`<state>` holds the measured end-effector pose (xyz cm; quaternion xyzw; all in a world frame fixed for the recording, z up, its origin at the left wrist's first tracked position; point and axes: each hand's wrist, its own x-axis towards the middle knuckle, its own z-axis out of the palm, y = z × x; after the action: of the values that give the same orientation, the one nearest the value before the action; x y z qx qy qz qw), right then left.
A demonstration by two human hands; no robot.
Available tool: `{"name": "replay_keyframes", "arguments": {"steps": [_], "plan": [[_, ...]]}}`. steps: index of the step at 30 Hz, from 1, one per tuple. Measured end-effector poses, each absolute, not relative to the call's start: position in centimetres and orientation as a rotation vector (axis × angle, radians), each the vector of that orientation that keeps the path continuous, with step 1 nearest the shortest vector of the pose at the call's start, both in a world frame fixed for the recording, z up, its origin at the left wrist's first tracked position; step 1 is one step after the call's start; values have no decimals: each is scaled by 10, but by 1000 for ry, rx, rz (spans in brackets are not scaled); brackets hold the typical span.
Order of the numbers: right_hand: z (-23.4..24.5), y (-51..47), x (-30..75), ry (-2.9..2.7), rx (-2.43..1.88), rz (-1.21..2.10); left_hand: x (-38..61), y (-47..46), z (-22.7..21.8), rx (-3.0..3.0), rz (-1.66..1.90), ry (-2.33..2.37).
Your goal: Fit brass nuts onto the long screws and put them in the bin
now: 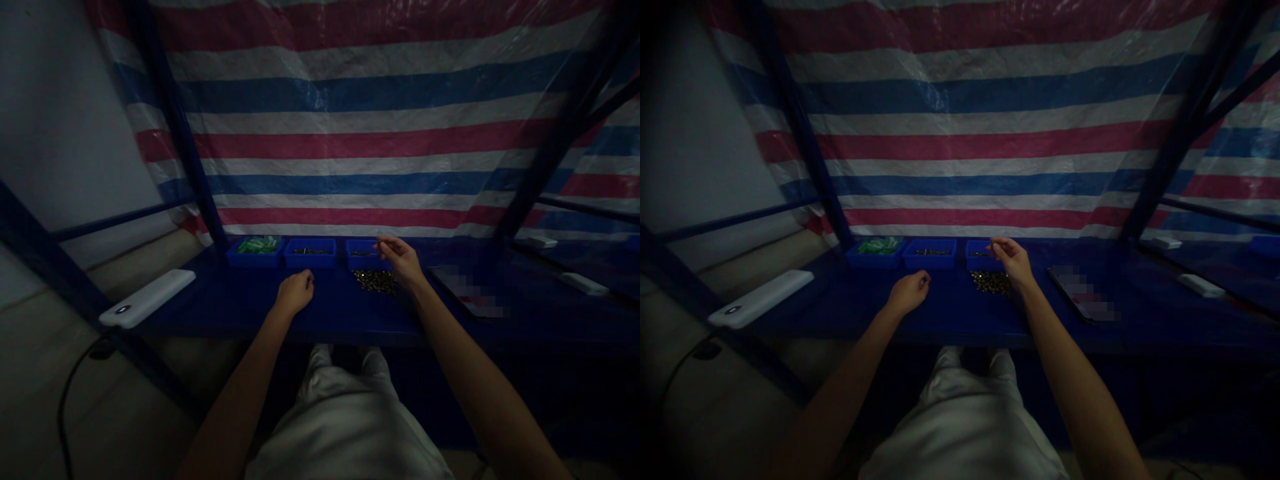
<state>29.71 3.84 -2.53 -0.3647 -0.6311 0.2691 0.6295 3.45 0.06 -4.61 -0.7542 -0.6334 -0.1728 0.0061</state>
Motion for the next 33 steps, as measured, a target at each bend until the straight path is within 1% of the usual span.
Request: {"name": "replay_keyframes", "arguments": {"steps": [4,7,12,15,19,26,29,33], "plan": [[-27,33,295,-1569,-978,109,35,0,-46,-2353,-530,-2010],[-27,28,295,-1595,-987,-50,35,-1,-45,-2346,-527,-2037],[-28,33,299,-1519,-1031,-174,35,0,-45,-2358,-539,-2009],[-32,43,302,-1558,-1152,-226,35,-1,-45,-2359,-536,-1999],[-36,52,308,-1638,-1332,-215,37,-2,-43,-2352,-539,-2034],[-33,38,333,-1448,-1321,-276,36,-1,-44,-2354,-532,-2029],[-41,29,345,-1431,-1429,-308,36,0,-45,-2355,-533,-2021],[-59,24,355,-1567,-1603,-229,35,1,-47,-2358,-540,-2000]]}}
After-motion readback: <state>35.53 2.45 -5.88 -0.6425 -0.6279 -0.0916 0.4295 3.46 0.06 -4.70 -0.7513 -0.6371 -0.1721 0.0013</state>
